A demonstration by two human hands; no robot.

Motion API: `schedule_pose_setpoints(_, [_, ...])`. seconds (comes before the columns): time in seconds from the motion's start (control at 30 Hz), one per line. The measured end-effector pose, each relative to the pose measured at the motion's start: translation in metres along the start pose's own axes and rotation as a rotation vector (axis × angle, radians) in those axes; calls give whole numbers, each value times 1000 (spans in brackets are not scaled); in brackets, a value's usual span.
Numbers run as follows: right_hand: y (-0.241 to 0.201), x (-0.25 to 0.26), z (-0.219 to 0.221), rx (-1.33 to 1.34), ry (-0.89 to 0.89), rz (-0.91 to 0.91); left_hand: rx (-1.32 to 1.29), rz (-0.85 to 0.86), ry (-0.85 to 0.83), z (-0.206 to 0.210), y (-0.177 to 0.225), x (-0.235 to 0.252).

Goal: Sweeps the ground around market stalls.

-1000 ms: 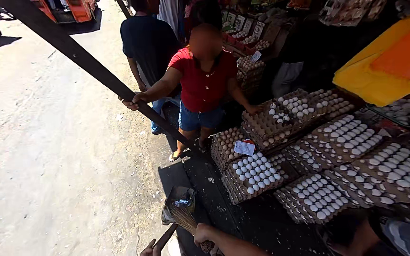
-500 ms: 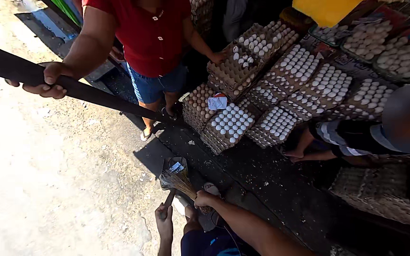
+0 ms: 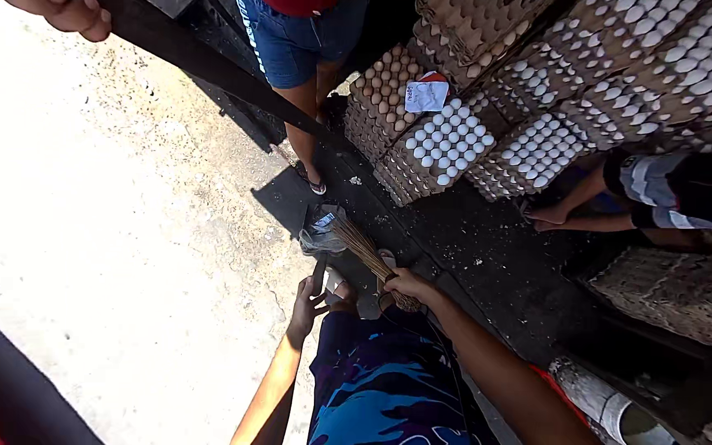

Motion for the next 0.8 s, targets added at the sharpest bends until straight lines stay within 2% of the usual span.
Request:
schedule_pose_setpoints(0.2, [25, -6, -4, 196, 39, 43, -100, -115, 5, 2, -7, 3])
schedule_pose_setpoints(0.37, [24, -8, 3, 257, 68, 51, -190, -191, 33, -1, -13, -9])
schedule_pose_setpoints(0.57, [20, -12, -4, 507, 73, 31, -193, -296, -46, -18, -41, -18])
schedule_pose_setpoints(0.67, [29, -15, -15, 627, 74, 67, -204, -294, -67, -30, -59, -24])
schedule_pose_setpoints(0.8, [57, -25, -51, 887, 37, 117, -268, -262, -85, -36, -78, -39])
Point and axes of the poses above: each hand's wrist, its own x-axis towards the middle knuckle, its own z-axis out of the palm, y = z × x, the point moved 4 cm from there along x, towards the middle knuckle, and after that the axes turned 1 degree about -x, right-handed, at the moved point
